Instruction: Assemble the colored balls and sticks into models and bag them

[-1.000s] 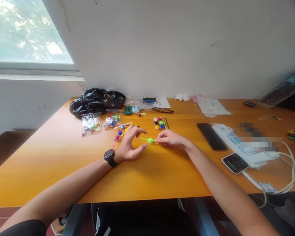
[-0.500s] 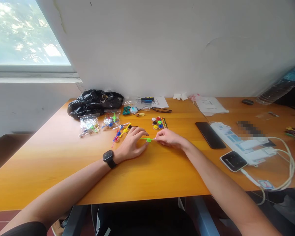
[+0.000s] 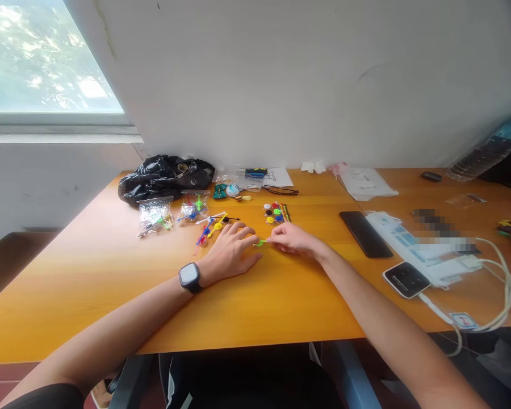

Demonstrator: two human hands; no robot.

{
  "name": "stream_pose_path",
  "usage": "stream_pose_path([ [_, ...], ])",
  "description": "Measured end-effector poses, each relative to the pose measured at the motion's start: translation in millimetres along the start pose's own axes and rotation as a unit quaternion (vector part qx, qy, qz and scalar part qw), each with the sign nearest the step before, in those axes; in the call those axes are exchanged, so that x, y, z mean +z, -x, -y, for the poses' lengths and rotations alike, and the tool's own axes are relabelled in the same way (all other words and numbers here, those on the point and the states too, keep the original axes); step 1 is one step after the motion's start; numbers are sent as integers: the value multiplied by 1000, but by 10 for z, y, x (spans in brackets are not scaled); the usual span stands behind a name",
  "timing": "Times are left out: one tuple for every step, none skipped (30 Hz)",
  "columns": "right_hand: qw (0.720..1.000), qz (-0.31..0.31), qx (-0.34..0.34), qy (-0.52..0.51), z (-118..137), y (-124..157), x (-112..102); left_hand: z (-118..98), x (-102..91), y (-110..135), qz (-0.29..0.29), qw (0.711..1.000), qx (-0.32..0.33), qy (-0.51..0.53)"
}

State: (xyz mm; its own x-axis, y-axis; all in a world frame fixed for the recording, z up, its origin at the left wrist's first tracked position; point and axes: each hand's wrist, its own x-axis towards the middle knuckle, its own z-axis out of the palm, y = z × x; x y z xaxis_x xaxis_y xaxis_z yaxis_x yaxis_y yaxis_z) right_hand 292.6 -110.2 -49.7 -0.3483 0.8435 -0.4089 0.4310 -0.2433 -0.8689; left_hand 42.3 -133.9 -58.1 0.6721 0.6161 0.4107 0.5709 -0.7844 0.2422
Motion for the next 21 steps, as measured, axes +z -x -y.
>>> stream_pose_path([
  [1000,0,0,1,11,6,4,-8,-3,-5,2,1000,1,-5],
  [1000,0,-1,2,21,11,8,-17,-7,-11,3,1000,1,-8],
  [1000,2,0,5,29,14,11,-28,-13,-17,5,1000,-1,-10],
  [1000,5,0,9,34,16,12,-39,-20,-24,8,1000,-2,-11],
  [1000,7,-1,12,36,16,12,-51,-25,-30,11,1000,-5,-12],
  [1000,8,-1,15,37,15,11,-63,-30,-36,14,1000,-8,-14],
  [1000,8,0,16,36,12,10,-73,-32,-41,18,1000,-12,-15],
  [1000,8,-1,18,34,8,8,-83,-32,-46,21,1000,-14,-15],
  [1000,9,-2,20,33,4,8,-92,-29,-49,24,1000,-16,-14],
  [1000,8,-3,21,33,1,7,-99,-25,-51,26,999,-15,-12],
  [1000,8,-3,23,34,0,8,-104,-19,-51,28,999,-13,-9],
  [1000,7,-3,23,37,0,9,-107,-12,-49,28,1000,-11,-6],
  [1000,7,-2,22,41,2,10,-108,-4,-45,27,1000,-10,-2],
  [1000,7,-1,19,45,7,12,-107,5,-39,26,1000,-10,4],
  [1000,6,1,17,49,12,13,-104,13,-31,24,1000,-10,12],
  [1000,6,1,15,52,18,14,-101,22,-22,21,1000,-11,19],
  [1000,6,0,14,54,23,14,-96,32,-13,16,999,-12,26],
  [1000,4,0,13,54,26,13,-91,41,-4,12,999,-13,32],
  [1000,1,0,11,52,26,13,-85,50,3,8,999,-14,37],
  [1000,-1,2,8,47,25,11,-79,59,9,3,999,-15,40],
  [1000,-4,4,4,41,21,9,-73,66,14,-2,999,-17,42],
])
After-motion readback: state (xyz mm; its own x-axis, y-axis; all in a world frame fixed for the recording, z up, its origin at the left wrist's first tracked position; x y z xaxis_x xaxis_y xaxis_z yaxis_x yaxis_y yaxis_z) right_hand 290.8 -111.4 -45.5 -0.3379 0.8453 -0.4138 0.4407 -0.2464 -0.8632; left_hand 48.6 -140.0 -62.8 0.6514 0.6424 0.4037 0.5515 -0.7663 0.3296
